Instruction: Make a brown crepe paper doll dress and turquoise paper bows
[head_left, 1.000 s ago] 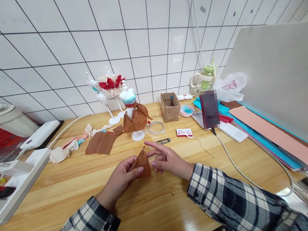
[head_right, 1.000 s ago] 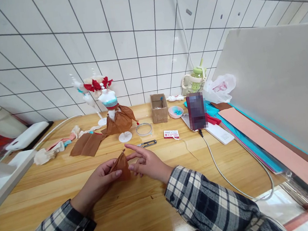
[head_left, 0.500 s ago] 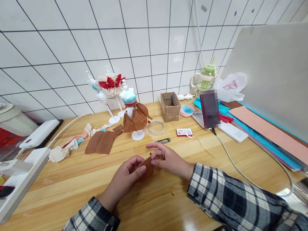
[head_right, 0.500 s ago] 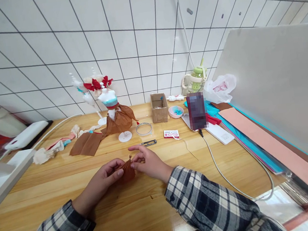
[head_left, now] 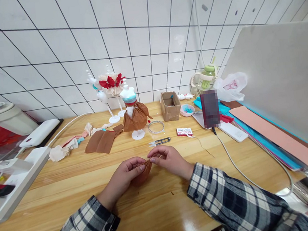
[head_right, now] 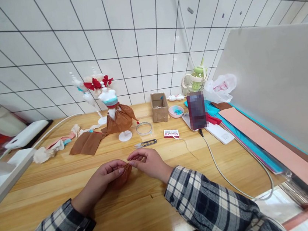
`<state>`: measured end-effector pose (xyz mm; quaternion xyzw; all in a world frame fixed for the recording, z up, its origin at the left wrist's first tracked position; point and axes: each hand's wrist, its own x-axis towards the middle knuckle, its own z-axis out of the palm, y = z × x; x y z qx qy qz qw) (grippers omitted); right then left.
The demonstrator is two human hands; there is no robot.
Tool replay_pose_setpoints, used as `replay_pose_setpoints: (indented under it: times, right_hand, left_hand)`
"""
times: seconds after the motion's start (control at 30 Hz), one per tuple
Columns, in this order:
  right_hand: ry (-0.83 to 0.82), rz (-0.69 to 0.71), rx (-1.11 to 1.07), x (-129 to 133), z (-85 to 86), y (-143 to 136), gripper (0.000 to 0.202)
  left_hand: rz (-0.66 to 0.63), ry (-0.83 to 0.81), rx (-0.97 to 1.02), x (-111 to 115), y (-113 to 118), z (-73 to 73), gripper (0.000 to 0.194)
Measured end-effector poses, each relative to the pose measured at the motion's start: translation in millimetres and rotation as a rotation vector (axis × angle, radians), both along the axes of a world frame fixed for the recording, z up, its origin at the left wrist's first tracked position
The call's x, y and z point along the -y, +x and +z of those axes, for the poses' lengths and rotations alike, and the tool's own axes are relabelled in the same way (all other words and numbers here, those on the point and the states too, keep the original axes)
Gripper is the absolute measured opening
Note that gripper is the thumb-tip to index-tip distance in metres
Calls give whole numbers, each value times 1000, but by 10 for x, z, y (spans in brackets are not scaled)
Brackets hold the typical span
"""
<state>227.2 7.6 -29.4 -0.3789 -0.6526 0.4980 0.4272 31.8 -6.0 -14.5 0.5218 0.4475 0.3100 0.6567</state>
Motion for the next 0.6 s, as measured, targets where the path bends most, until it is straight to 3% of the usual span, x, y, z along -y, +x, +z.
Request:
replay_pose_setpoints:
  times: [0.13,0.27,0.5,0.6]
  right_hand:
    - [240,-3,194,32,48,37,15]
    - [402,44,250,66,74,55,17]
    - [427,8,189,104,16,-4,17]
    - [321,38,139,115,35,12,40]
  left_hand:
    - [-41,-67,41,-15,-57,-53,27]
    - [-156,2,56,-15,-87,-28,35]
    - [-190,-32,-20,-5,-12,25,28]
    - [-153,-87,-2,3,-3,-3,31]
